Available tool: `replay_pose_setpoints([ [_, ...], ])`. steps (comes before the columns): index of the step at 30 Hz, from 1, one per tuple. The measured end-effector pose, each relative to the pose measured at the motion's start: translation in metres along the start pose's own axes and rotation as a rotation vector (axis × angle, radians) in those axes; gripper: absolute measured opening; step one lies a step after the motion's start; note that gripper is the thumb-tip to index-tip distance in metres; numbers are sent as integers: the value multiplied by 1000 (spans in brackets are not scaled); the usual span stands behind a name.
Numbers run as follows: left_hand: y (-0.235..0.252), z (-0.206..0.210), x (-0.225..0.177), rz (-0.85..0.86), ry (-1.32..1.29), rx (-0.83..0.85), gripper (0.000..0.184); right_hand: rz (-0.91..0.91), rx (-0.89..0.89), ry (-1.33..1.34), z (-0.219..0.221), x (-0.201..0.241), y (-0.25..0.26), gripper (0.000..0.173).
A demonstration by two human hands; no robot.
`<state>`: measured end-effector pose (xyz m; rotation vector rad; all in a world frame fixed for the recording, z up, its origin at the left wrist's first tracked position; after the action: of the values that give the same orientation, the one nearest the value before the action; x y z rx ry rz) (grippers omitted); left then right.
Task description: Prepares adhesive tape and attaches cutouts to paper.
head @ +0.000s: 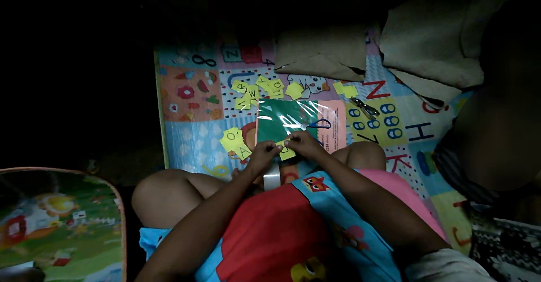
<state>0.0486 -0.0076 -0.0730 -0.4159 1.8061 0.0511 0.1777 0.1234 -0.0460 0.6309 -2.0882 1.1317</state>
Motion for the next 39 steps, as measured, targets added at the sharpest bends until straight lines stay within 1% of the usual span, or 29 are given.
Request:
replay_pose_setpoints([
  [4, 0, 0, -2, -12, 4, 20, 23, -48, 81, -153, -13, -4, 3, 15],
  [7, 2, -2, -1, -19, -10, 26, 25, 37, 166, -243, -23, -1, 7, 16],
  [8, 3, -2, 0, -23, -22, 25, 26, 85, 164, -248, -29, 1, 10, 17],
  [10, 4, -4, 0, -29, -48, 20, 26, 193, 71, -209, -41, 0, 22, 21],
  [12, 4, -6, 1, -45, -73, 27, 26, 276, -37, -151, -52, -10, 42, 26],
  [15, 5, -9, -2, -74, -82, 65, 28, 420, -108, -114, -59, -14, 65, 33],
  [18, 5, -12, -4, -81, -68, 106, 28, 524, -128, -41, -52, -4, 86, 36],
  [20, 6, -14, -4, -97, -63, 131, 28, 539, -132, 49, -45, 5, 102, 30],
  [21, 6, -15, -4, -102, -69, 136, 28, 539, -130, 140, -42, 10, 110, 27],
  [22, 6, -16, -4, -104, -77, 138, 28, 520, -134, 256, -38, 15, 118, 23],
  [24, 5, -17, -4, -116, -91, 142, 28, 420, -144, 507, -31, 22, 134, 15],
  [25, 5, -18, -5, -122, -95, 147, 27, 368, -137, 584, -28, 26, 140, 15],
  [26, 5, -20, -6, -129, -99, 153, 28, 322, -131, 578, -26, 28, 146, 19],
  [27, 6, -20, -6, -132, -100, 160, 27, 285, -150, 487, -25, 28, 152, 22],
  [29, 6, -22, -4, -134, -102, 173, 27, 245, -288, 186, -27, 26, 162, 32],
  [30, 6, -23, -3, -138, -103, 178, 26, 226, -371, 34, -31, 27, 164, 33],
  [32, 7, -23, -1, -152, -111, 189, 26, 136, -519, -241, -36, 19, 174, 28],
  [34, 7, -23, 2, -158, -120, 195, 26, 6, -603, -399, -41, 9, 187, 27],
  [36, 7, -23, 4, -167, -132, 193, 25, -65, -604, -472, -46, 1, 198, 29],
  [39, 8, -25, 3, -186, -133, 203, 25, -84, -510, -533, -57, -6, 203, 29],
])
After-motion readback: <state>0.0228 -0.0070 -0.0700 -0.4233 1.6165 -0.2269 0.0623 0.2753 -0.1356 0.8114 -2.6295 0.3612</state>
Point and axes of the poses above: each hand's wrist, its own y-axis towards the middle knuckle, its own z-axis out of the palm, x = y × z, the point moved 1 cm from there along y, towards the middle knuckle, and after that the axes turned 12 degrees about z, right-handed, at the moved point
